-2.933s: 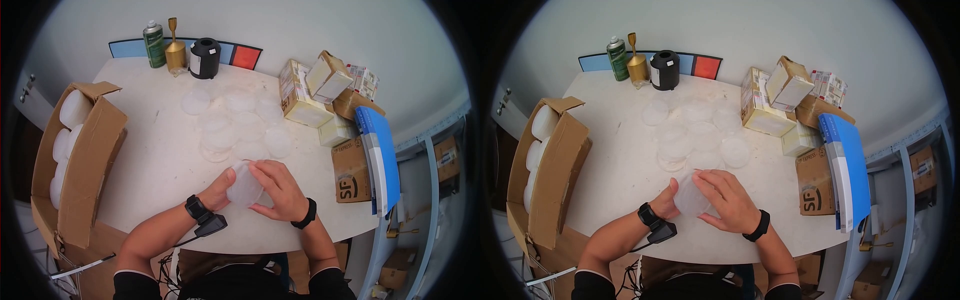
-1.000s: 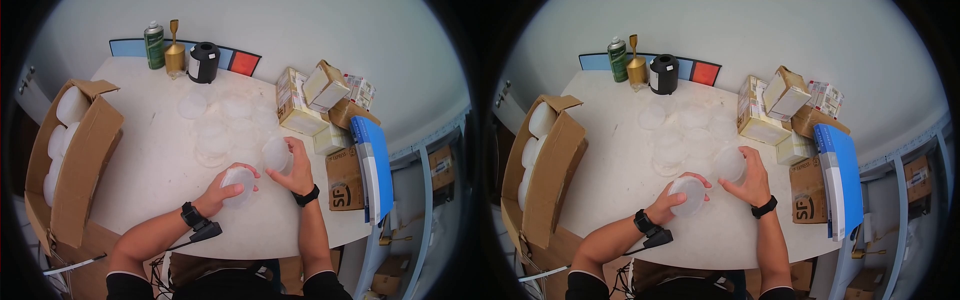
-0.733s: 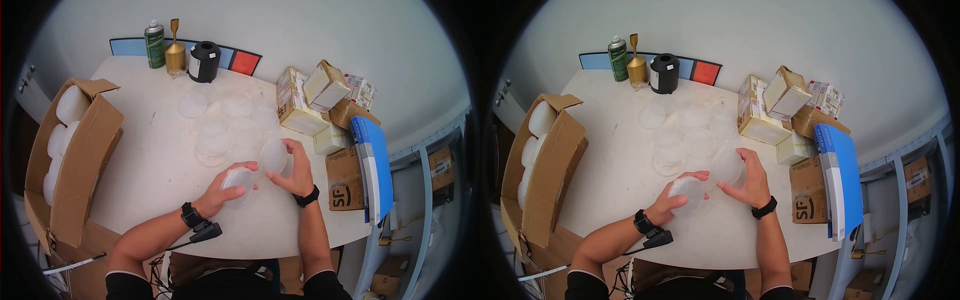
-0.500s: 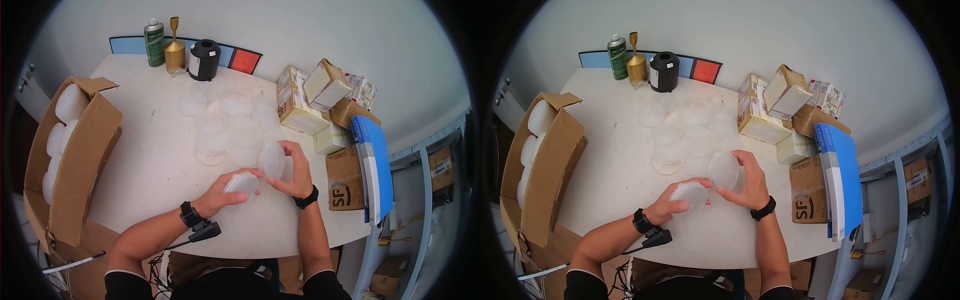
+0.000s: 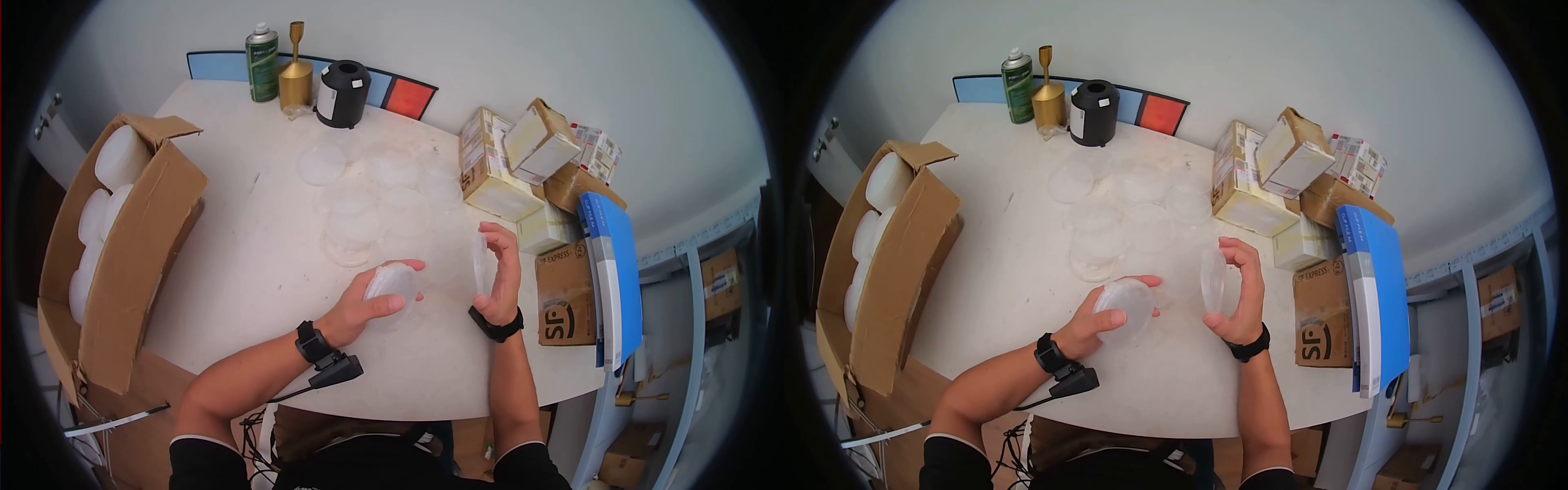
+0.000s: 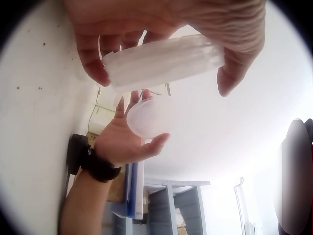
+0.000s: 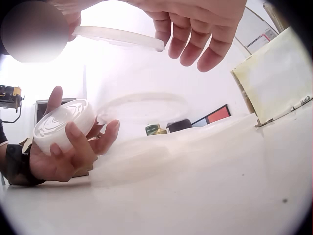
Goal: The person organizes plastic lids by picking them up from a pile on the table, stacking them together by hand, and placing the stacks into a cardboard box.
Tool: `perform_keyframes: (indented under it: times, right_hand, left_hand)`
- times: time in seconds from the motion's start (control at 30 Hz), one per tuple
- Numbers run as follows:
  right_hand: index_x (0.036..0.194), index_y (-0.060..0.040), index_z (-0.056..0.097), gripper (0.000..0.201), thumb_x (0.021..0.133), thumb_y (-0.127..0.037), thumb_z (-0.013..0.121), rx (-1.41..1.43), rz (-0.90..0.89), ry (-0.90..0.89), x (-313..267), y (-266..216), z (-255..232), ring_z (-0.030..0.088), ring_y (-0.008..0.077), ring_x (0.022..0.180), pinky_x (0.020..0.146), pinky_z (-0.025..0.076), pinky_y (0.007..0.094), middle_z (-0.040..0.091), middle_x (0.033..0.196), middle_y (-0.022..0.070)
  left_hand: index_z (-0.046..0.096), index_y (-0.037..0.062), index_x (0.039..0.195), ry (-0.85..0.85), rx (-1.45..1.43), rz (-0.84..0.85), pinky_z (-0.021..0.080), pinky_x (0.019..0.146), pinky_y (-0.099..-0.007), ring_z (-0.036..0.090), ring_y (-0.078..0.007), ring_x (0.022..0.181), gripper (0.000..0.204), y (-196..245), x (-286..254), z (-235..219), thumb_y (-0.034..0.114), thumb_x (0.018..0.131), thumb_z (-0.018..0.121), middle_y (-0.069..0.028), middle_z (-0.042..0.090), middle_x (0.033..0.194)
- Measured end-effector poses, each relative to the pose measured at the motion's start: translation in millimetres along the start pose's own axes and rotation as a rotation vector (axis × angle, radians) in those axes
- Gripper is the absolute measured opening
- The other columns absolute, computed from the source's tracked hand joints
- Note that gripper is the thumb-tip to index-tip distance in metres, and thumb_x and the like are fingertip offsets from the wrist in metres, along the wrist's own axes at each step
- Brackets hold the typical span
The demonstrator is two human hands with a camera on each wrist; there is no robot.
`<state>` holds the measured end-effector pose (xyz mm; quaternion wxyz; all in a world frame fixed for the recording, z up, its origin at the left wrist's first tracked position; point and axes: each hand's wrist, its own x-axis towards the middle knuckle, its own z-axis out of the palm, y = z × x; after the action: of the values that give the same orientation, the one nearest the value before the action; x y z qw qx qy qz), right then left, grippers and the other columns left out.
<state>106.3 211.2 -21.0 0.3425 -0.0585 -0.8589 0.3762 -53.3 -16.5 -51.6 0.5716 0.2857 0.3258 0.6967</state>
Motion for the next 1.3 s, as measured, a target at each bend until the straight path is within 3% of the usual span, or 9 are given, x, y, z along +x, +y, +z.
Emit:
perform_keyframes:
  times: [0.07, 0.2, 0.27, 0.57, 0.67, 1.07, 1.17, 1.3]
  right_hand:
    - [0.13, -0.001, 0.052, 0.095, 0.062, -0.058, 0.085, -0.122, -0.067, -0.021, -0.2, -11.0, 1.9, 0.054, 0.0362, 0.122, 0.103, 0.045, 0.0473, 0.053, 0.137, 0.0221]
    - [0.13, -0.0024, 0.053, 0.096, 0.058, -0.054, 0.09, -0.228, -0.172, -0.09, -3.2, -45.8, 21.7, 0.052, 0.0394, 0.123, 0.102, 0.045, 0.0493, 0.052, 0.138, 0.0223]
    - [0.132, -0.003, 0.053, 0.096, 0.057, -0.048, 0.093, -0.217, -0.168, -0.139, -4.6, -61.3, 34.4, 0.052, 0.0403, 0.123, 0.102, 0.046, 0.0496, 0.052, 0.137, 0.022]
    - [0.134, -0.0013, 0.053, 0.098, 0.059, -0.048, 0.096, -0.232, -0.158, -0.188, -7.0, -69.7, 49.8, 0.053, 0.0413, 0.122, 0.101, 0.047, 0.05, 0.053, 0.137, 0.0221]
    - [0.133, -0.0007, 0.053, 0.098, 0.059, -0.049, 0.096, -0.26, -0.146, -0.212, -5.6, -71.8, 49.6, 0.053, 0.0412, 0.122, 0.101, 0.047, 0.0497, 0.053, 0.136, 0.0221]
    - [0.133, 0.0007, 0.055, 0.1, 0.058, -0.051, 0.096, -0.247, -0.132, -0.224, -7.6, -72.2, 55.8, 0.055, 0.0399, 0.12, 0.1, 0.048, 0.0471, 0.056, 0.134, 0.0218]
    - [0.133, 0.0013, 0.055, 0.095, 0.063, -0.05, 0.094, -0.2, -0.105, -0.237, -6.4, -76.0, 53.1, 0.056, 0.0403, 0.118, 0.099, 0.048, 0.0472, 0.057, 0.132, 0.0224]
    - [0.133, 0.0031, 0.054, 0.083, 0.072, -0.04, 0.09, -0.224, -0.057, -0.096, -4.8, -57.8, 34.0, 0.058, 0.0407, 0.117, 0.1, 0.048, 0.0468, 0.058, 0.131, 0.0233]
  left_hand:
    - [0.046, 0.0039, 0.149, 0.046, 0.022, -0.028, 0.047, 0.104, -0.0366, 0.061, -0.0202, 0.12, 0.092, 2.6, -0.2, 4.0, 0.054, 0.079, 0.079, -0.0095, 0.059, 0.137]
    - [0.047, 0.005, 0.147, 0.024, 0.024, 0.076, 0.046, 0.104, -0.0361, 0.059, -0.0191, 0.122, 0.088, -3.4, 1.5, 2.7, 0.056, 0.082, 0.078, -0.0082, 0.058, 0.135]
    - [0.048, 0.0057, 0.144, -0.004, 0.022, 0.134, 0.045, 0.105, -0.0356, 0.057, -0.0179, 0.122, 0.078, -7.0, 2.6, -0.5, 0.051, 0.087, 0.076, -0.0068, 0.057, 0.134]
    - [0.048, 0.0069, 0.141, 0.01, 0.048, 0.137, 0.045, 0.105, -0.0352, 0.055, -0.017, 0.122, 0.083, -8.6, 2.0, -2.6, 0.058, 0.083, 0.078, -0.006, 0.056, 0.13]
    - [0.046, 0.0092, 0.143, 0.049, 0.076, 0.095, 0.048, 0.104, -0.0361, 0.058, -0.0185, 0.122, 0.099, -9.2, 2.3, -1.7, 0.07, 0.073, 0.081, -0.007, 0.058, 0.131]
    - [0.046, 0.0087, 0.139, 0.01, 0.044, 0.096, 0.05, 0.102, -0.0385, 0.061, -0.0216, 0.12, 0.091, -10.8, 3.2, 1.7, 0.065, 0.076, 0.081, -0.0108, 0.06, 0.129]
    - [0.048, 0.0075, 0.136, -0.021, 0.024, 0.136, 0.049, 0.102, -0.037, 0.061, -0.0204, 0.116, 0.072, -10.1, 2.2, 1.8, 0.051, 0.087, 0.076, -0.0106, 0.06, 0.128]
    - [0.05, 0.0072, 0.135, 0.064, -0.026, 0.101, 0.051, 0.098, -0.0378, 0.064, -0.0227, 0.112, 0.069, -3.6, 0.8, 2.5, 0.051, 0.087, 0.072, -0.0121, 0.063, 0.124]
